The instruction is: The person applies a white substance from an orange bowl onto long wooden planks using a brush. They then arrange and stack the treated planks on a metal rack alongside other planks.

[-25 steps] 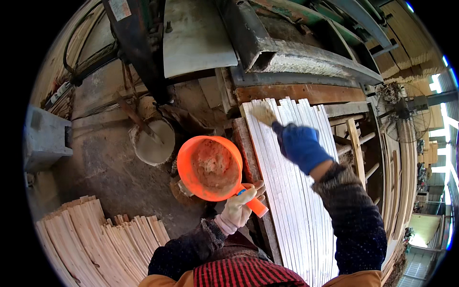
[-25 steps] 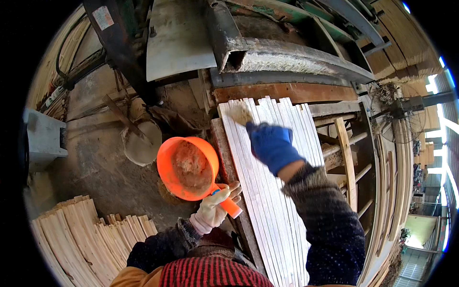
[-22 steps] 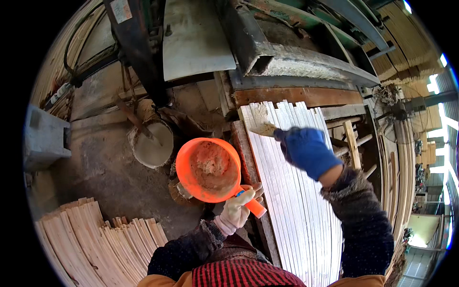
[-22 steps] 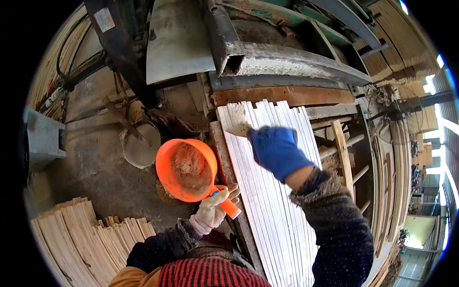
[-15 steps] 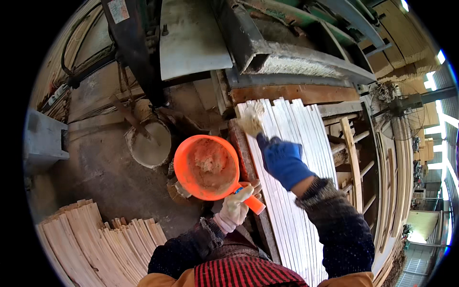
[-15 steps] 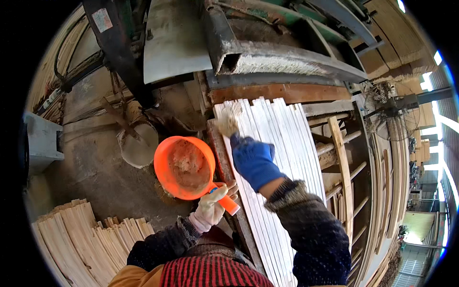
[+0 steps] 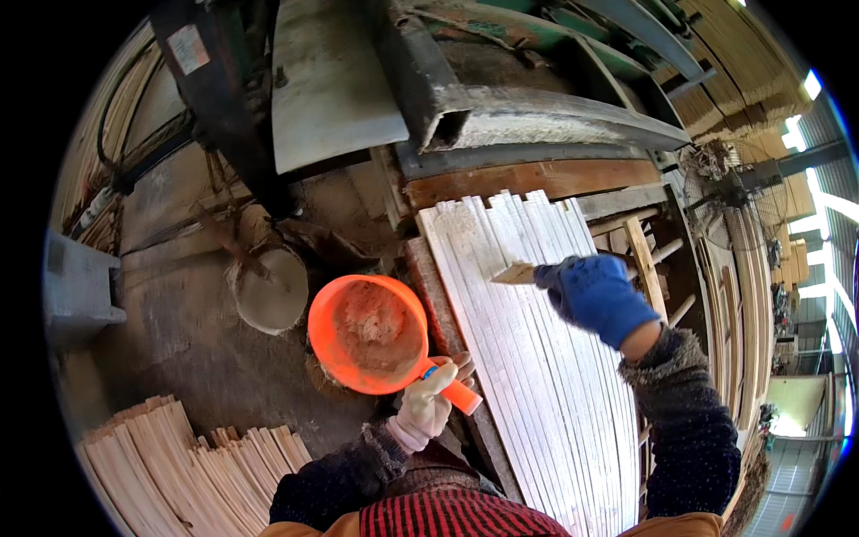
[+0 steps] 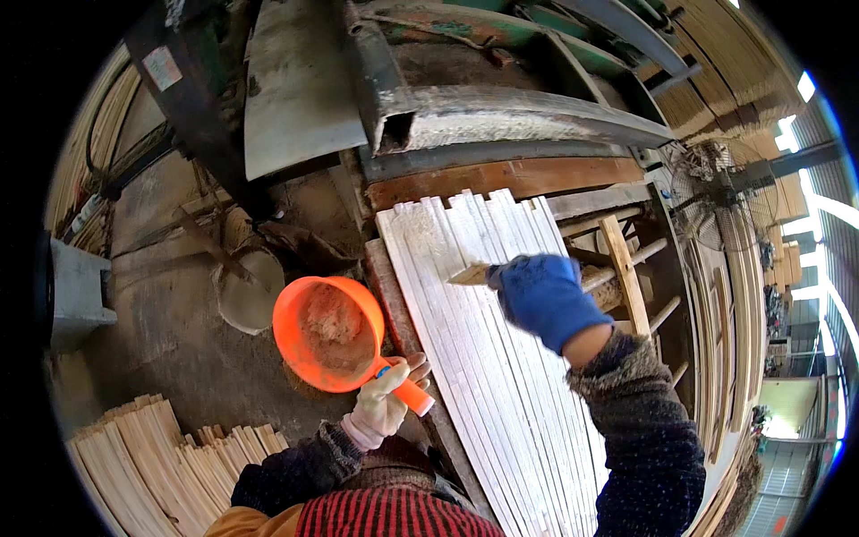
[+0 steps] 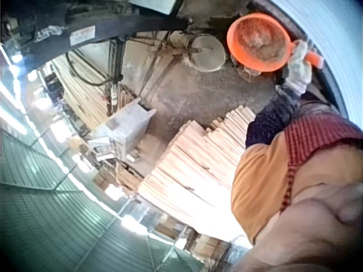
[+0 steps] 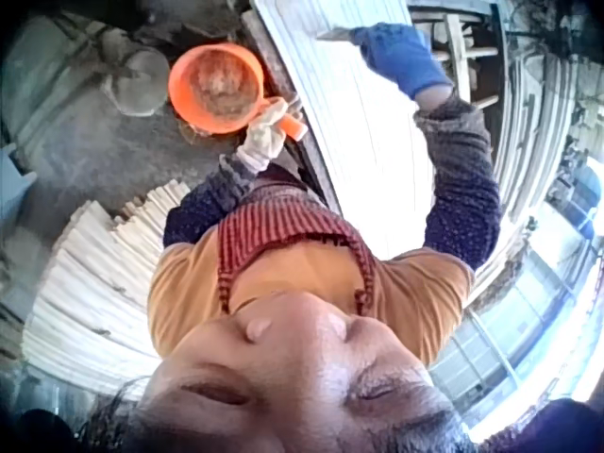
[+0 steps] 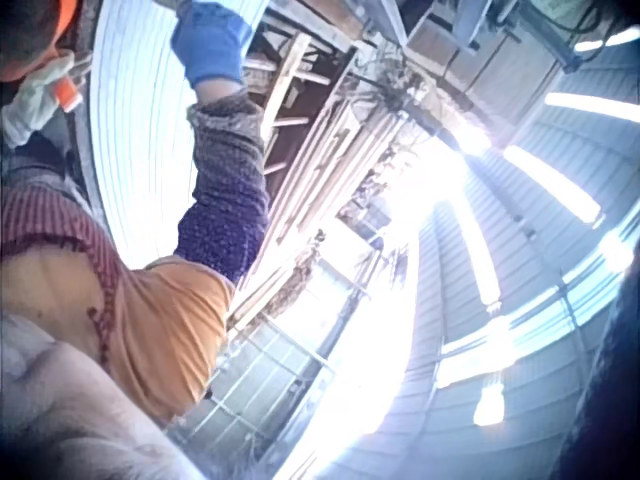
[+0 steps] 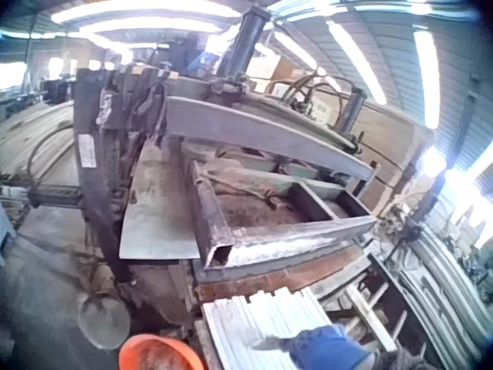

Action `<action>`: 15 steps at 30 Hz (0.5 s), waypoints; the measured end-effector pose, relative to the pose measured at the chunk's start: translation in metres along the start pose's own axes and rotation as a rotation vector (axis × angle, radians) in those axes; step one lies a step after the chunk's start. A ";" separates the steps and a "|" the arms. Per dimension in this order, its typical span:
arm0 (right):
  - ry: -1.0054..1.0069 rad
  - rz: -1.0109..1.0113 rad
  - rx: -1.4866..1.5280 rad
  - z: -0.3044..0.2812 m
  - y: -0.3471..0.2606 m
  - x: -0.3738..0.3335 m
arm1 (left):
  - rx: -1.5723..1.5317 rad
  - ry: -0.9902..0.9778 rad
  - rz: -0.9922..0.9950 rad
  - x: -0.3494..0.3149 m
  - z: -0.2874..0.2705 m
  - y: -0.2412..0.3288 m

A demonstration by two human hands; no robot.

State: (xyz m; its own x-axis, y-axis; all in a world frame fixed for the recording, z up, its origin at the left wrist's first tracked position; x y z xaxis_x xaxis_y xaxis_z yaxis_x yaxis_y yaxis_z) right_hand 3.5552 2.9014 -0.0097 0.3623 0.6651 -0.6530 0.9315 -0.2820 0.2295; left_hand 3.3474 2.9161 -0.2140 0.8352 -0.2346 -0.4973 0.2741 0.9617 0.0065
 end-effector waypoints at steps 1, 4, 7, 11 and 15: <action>0.055 0.067 -0.028 0.001 0.020 0.000 | 0.002 0.013 0.003 -0.001 0.000 0.001; 0.071 0.432 0.112 0.050 0.084 0.020 | 0.042 0.007 -0.062 0.002 0.014 -0.010; 0.120 0.247 0.197 0.055 0.042 0.017 | 0.012 0.034 -0.001 0.001 0.001 0.001; 0.218 0.185 0.133 0.025 0.077 0.006 | 0.060 0.086 0.016 -0.001 -0.006 0.001; 0.174 0.349 0.258 0.092 0.059 0.041 | 0.082 0.076 -0.006 0.002 0.008 0.003</action>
State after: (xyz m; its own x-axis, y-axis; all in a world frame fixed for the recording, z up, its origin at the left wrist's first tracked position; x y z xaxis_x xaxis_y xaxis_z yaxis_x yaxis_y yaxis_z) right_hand 3.6221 2.8481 -0.0890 0.6730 0.5995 -0.4333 0.7227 -0.6577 0.2124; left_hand 3.3535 2.9170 -0.2084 0.7955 -0.2263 -0.5621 0.3202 0.9445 0.0730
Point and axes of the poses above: each hand's wrist, its own x-axis towards the middle knuckle, its own z-axis out of the palm, y = z × x, the point moved 10 cm from there along x, towards the middle knuckle, and after that the axes turned 13 degrees about -z, right-handed, at the moved point
